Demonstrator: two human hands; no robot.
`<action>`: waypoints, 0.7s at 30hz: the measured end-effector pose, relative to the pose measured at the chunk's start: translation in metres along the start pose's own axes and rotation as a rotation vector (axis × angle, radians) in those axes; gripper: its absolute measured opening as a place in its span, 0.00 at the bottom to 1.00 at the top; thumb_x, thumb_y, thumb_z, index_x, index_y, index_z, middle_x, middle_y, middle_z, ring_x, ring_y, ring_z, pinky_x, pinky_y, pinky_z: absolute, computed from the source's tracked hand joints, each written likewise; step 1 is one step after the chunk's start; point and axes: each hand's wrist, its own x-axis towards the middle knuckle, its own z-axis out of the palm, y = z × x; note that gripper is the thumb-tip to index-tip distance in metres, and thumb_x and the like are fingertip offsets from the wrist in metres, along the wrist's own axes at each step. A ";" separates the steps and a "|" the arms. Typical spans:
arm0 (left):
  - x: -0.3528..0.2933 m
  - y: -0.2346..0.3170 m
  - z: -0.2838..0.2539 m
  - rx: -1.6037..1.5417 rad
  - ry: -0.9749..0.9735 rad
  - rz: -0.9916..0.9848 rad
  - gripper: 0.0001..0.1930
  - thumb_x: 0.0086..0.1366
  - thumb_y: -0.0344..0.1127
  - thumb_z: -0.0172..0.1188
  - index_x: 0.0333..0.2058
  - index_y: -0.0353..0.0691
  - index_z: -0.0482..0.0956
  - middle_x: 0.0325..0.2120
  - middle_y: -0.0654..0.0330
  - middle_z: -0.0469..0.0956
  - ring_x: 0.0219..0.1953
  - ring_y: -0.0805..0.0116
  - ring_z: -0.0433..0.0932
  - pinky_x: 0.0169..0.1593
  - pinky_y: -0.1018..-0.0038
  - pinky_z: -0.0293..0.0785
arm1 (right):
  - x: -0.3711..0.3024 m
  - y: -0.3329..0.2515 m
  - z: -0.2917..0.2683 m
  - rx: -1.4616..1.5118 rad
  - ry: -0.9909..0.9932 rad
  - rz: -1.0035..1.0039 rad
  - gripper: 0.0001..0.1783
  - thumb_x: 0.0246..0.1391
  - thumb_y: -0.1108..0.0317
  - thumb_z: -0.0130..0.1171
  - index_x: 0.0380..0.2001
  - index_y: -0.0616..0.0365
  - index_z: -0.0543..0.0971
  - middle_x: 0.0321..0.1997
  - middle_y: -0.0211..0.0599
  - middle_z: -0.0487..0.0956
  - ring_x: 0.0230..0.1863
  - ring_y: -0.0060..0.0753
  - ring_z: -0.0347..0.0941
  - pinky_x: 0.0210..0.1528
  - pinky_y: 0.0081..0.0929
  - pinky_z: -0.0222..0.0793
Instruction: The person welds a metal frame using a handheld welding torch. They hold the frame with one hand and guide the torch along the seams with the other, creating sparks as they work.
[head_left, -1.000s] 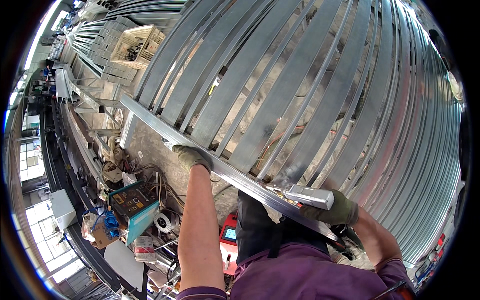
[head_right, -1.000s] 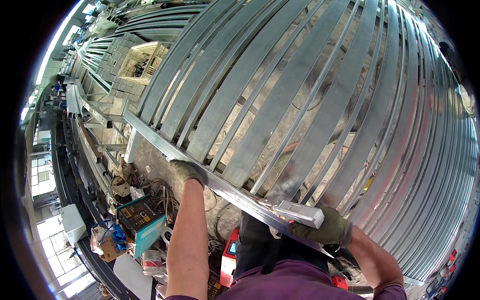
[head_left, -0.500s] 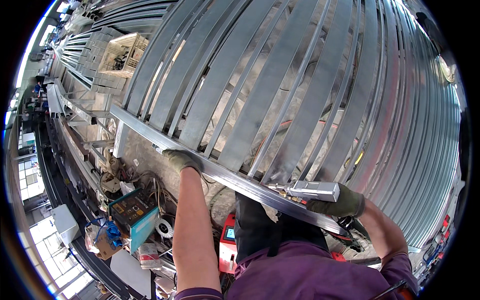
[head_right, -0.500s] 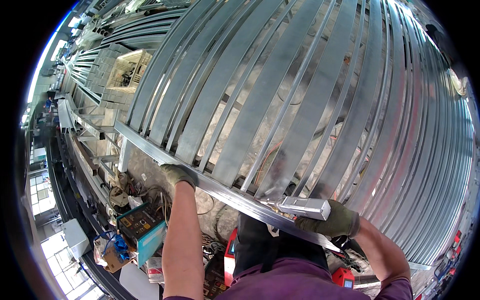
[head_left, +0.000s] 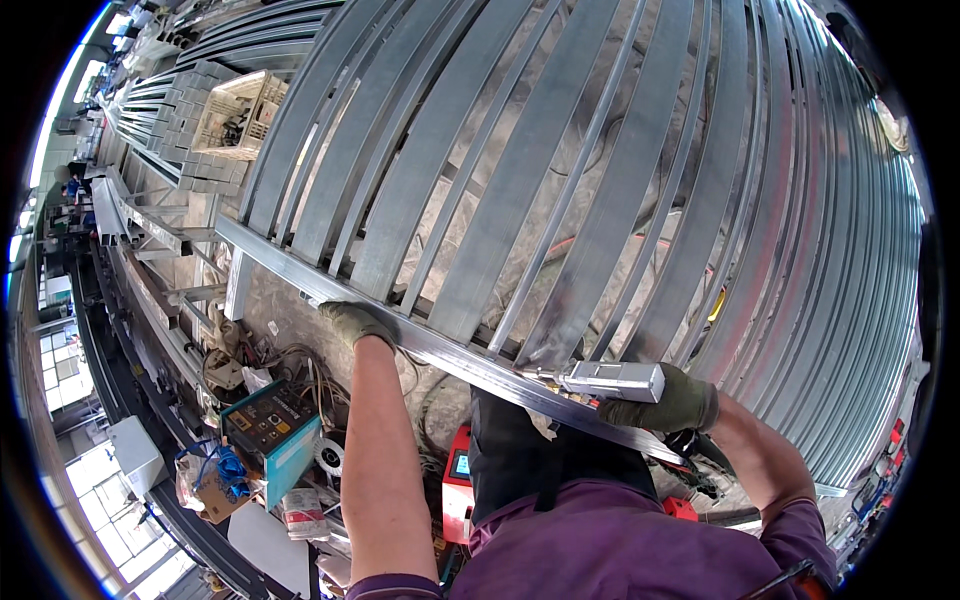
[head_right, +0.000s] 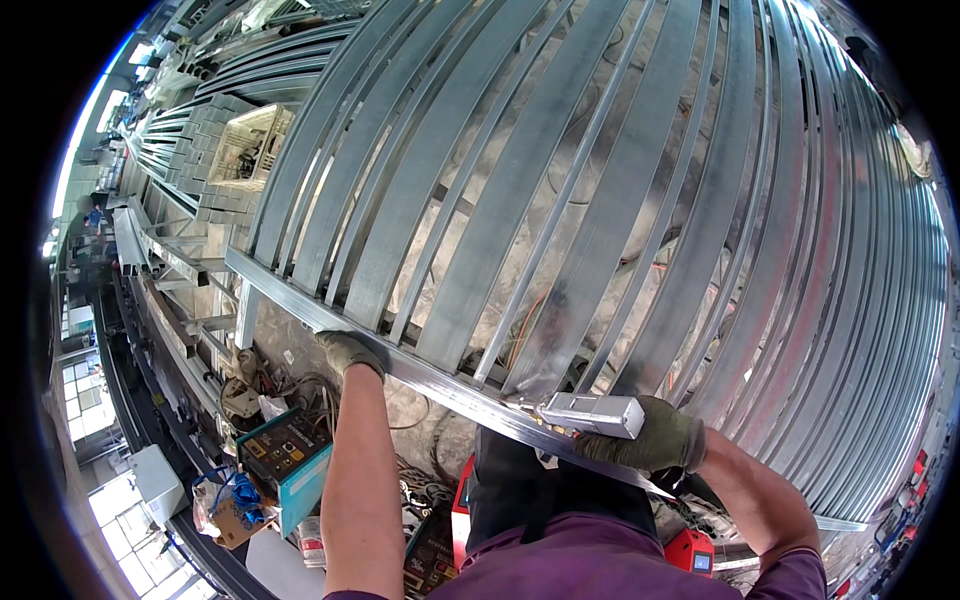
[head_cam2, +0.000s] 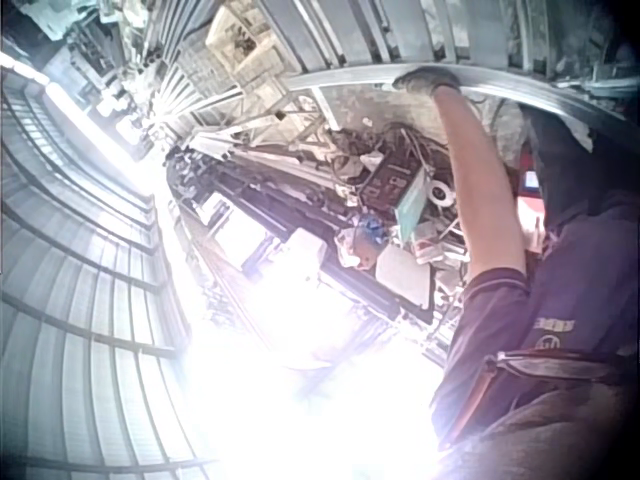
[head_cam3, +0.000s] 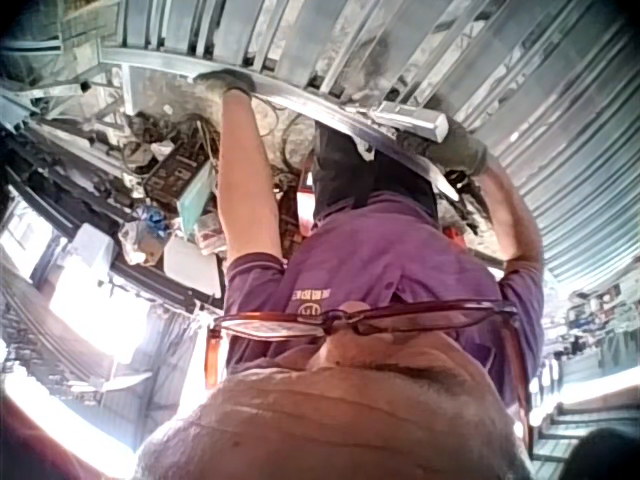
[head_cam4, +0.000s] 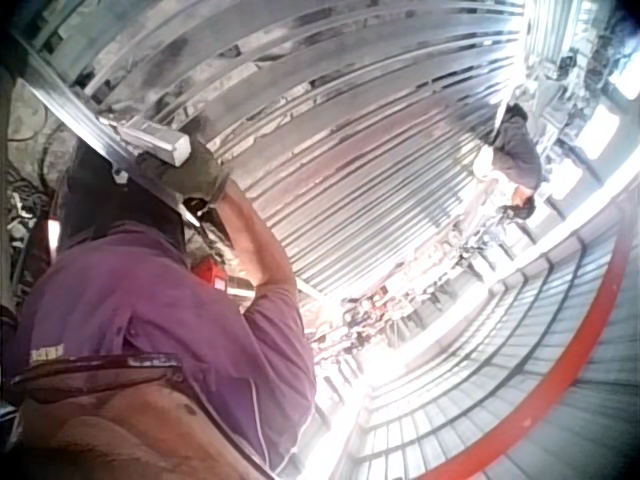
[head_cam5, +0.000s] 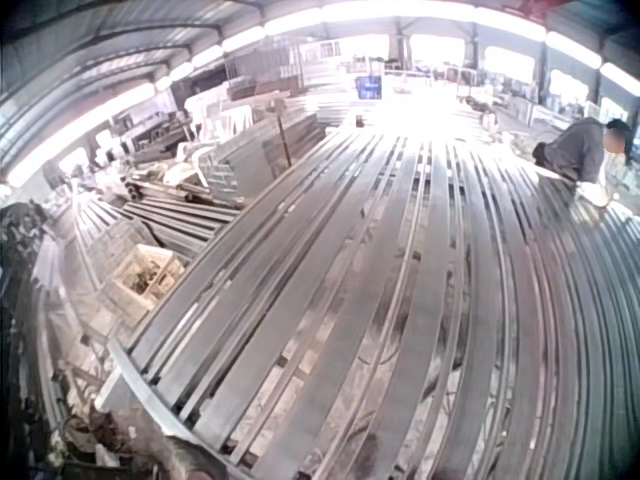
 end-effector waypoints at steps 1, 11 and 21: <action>-0.006 -0.001 -0.009 -0.030 -0.015 0.022 0.35 0.77 0.53 0.44 0.73 0.33 0.62 0.74 0.46 0.63 0.76 0.43 0.60 0.78 0.43 0.47 | 0.000 0.002 0.000 0.005 0.004 0.006 0.30 0.64 0.48 0.69 0.61 0.54 0.80 0.53 0.42 0.86 0.54 0.37 0.84 0.58 0.30 0.78; 0.027 0.009 0.027 0.008 0.052 -0.007 0.35 0.76 0.58 0.43 0.71 0.41 0.69 0.73 0.51 0.66 0.74 0.46 0.64 0.72 0.38 0.55 | 0.001 -0.015 -0.004 -0.151 -0.001 0.014 0.31 0.63 0.46 0.69 0.62 0.52 0.79 0.51 0.43 0.87 0.51 0.37 0.85 0.54 0.32 0.79; 0.030 0.006 0.028 -0.014 0.052 0.014 0.35 0.75 0.59 0.45 0.72 0.44 0.68 0.74 0.51 0.63 0.75 0.46 0.62 0.71 0.40 0.56 | 0.001 -0.011 -0.003 -0.185 -0.001 -0.004 0.34 0.64 0.40 0.63 0.64 0.49 0.78 0.50 0.46 0.87 0.51 0.47 0.85 0.54 0.36 0.80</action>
